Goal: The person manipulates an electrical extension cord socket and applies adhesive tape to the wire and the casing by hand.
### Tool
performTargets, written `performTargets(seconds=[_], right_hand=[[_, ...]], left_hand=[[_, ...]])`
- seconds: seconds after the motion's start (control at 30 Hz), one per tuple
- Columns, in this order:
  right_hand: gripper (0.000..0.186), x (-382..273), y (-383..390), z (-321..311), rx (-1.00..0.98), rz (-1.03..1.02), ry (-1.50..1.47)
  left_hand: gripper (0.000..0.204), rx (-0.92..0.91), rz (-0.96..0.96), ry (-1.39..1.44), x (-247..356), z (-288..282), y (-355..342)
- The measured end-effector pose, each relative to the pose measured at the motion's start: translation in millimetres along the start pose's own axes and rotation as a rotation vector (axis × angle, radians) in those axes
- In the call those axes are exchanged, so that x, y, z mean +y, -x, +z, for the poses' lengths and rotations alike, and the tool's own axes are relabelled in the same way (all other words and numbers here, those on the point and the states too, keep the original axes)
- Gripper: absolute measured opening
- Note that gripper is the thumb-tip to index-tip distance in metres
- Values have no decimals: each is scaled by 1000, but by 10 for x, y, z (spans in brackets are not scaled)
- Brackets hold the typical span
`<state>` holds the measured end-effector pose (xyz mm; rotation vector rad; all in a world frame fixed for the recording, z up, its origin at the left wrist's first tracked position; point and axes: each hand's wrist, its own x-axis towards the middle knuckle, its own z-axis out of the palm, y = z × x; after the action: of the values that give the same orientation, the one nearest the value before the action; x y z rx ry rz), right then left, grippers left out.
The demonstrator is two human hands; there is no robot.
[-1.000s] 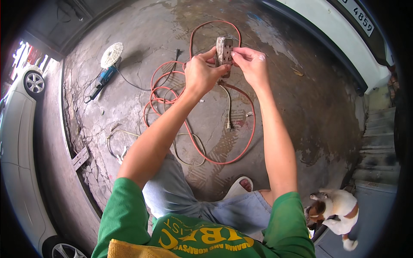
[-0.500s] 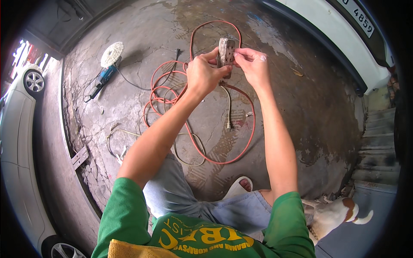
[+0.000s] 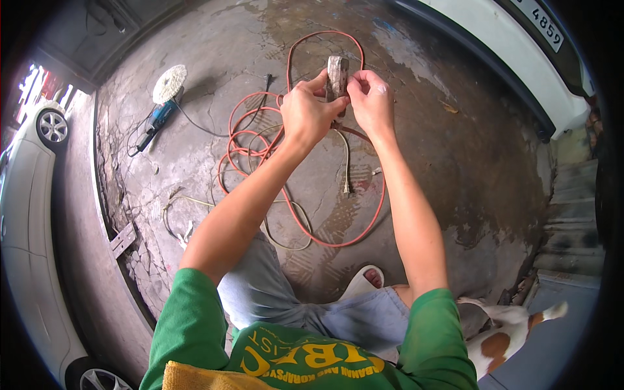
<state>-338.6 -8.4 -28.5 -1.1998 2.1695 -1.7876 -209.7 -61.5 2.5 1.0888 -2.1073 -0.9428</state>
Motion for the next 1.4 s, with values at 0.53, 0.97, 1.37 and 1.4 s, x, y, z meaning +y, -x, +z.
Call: performTargets(seconds=[0.53,0.97,1.37,1.4], right_hand=[[23,87,-97,-115,-61,14,-289],[19,12,-124,-179,-65,24,-171],[13,-161,8,-148,-8,-37,1],[12,-165,16,-136,-2,-40,26]], left_hand=[[74,-205,-56,389,-120,12,-84],[69,-262,1,383,-87,-105,-55],[70,-69,-58,237,1,-21,11],[71,-61,-54,243,3,-12,13]])
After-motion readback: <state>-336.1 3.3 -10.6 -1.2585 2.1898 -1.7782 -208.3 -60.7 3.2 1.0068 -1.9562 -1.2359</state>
